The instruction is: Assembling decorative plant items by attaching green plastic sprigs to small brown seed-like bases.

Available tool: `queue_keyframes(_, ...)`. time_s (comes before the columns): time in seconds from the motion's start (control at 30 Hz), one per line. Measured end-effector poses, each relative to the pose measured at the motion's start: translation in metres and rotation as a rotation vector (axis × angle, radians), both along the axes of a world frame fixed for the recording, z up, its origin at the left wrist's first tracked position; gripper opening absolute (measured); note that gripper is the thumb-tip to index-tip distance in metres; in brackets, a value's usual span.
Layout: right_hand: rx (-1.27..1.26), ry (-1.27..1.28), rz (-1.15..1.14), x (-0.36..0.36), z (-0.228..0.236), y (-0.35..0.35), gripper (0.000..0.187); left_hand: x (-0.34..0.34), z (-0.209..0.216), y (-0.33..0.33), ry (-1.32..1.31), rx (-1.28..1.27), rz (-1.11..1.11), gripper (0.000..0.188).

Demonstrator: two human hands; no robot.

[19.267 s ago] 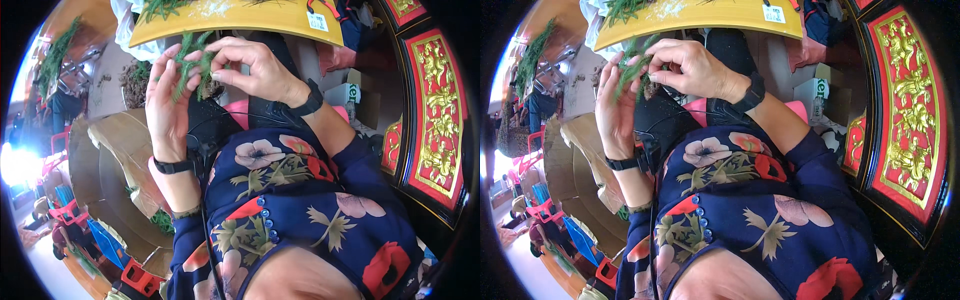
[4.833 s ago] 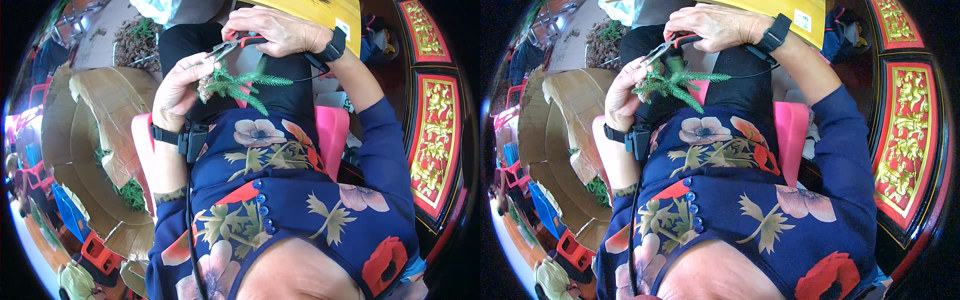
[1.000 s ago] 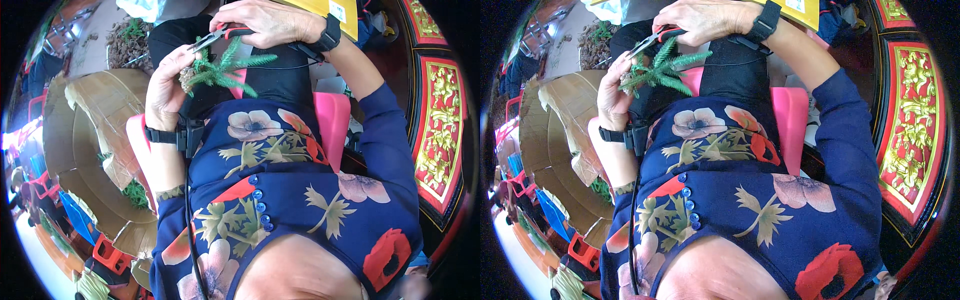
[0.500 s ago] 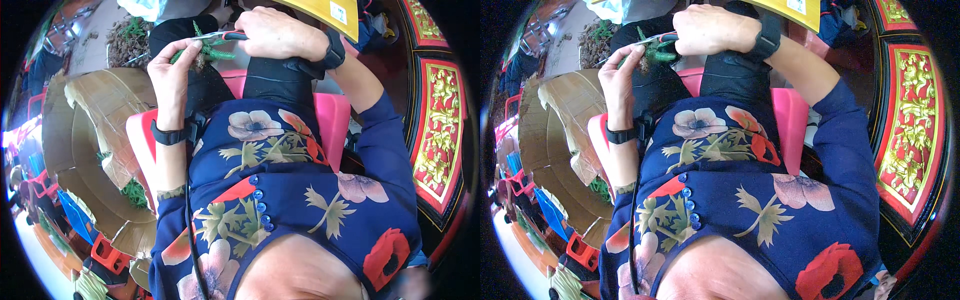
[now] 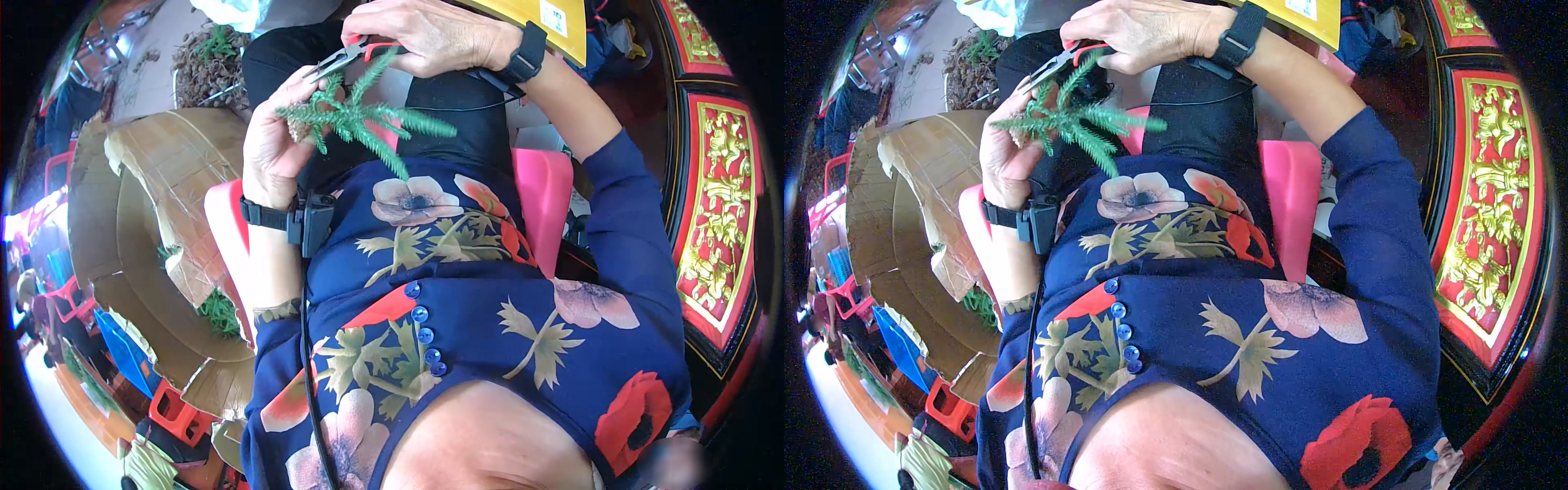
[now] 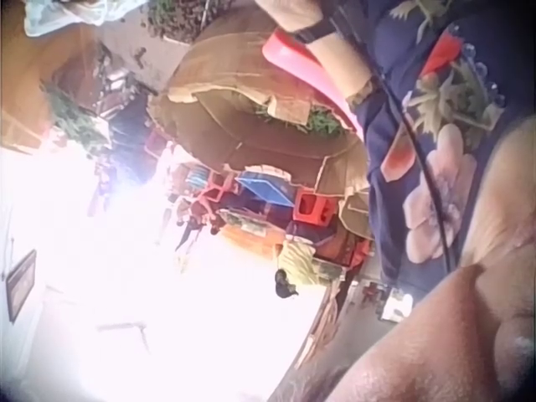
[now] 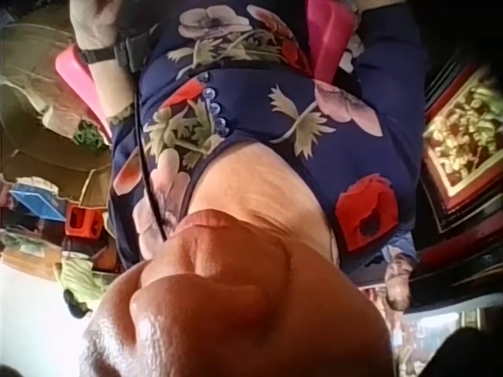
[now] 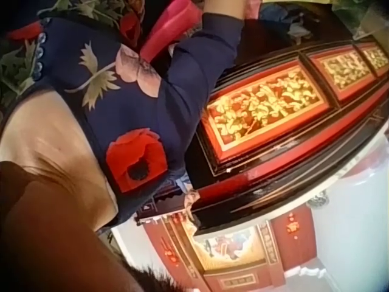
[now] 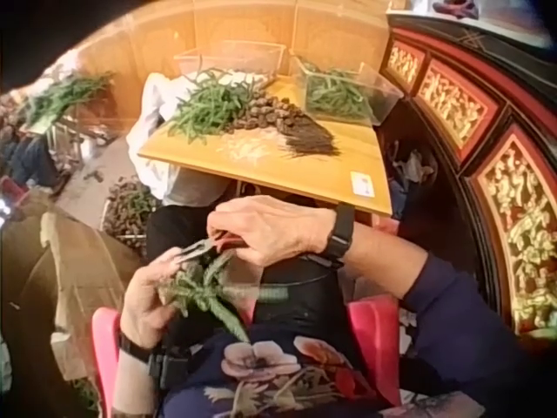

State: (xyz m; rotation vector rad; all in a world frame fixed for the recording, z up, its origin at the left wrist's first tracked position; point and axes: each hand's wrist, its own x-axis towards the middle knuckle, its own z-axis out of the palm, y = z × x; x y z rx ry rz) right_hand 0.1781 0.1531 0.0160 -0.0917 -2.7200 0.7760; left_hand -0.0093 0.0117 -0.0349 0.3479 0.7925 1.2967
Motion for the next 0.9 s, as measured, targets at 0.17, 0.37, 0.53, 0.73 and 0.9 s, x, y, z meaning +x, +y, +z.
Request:
queue_keyframes(0.17,0.027,0.02,0.002,-0.003,0.001,-0.001,0.014,-0.004,0.0,0.001,-0.093,-0.011,-0.077,0.022)
queue_keyframes(0.37,-0.122,-0.134,-0.158,0.005,0.013,-0.005,0.014,0.001,0.01,0.001,0.07,0.134,-0.011,0.022)
queue_keyframes(0.53,0.026,-0.328,-0.268,0.004,0.009,-0.014,0.013,0.007,0.003,0.005,0.74,0.206,0.144,0.014)
queue_keyframes(0.73,-0.06,-0.435,-0.444,-0.002,-0.02,-0.025,0.028,0.017,0.002,0.007,0.776,0.211,0.421,0.007)
queue_keyframes(0.9,-0.051,-0.343,-0.444,0.002,-0.023,-0.035,0.027,0.018,0.007,0.007,0.649,0.143,0.444,0.008)
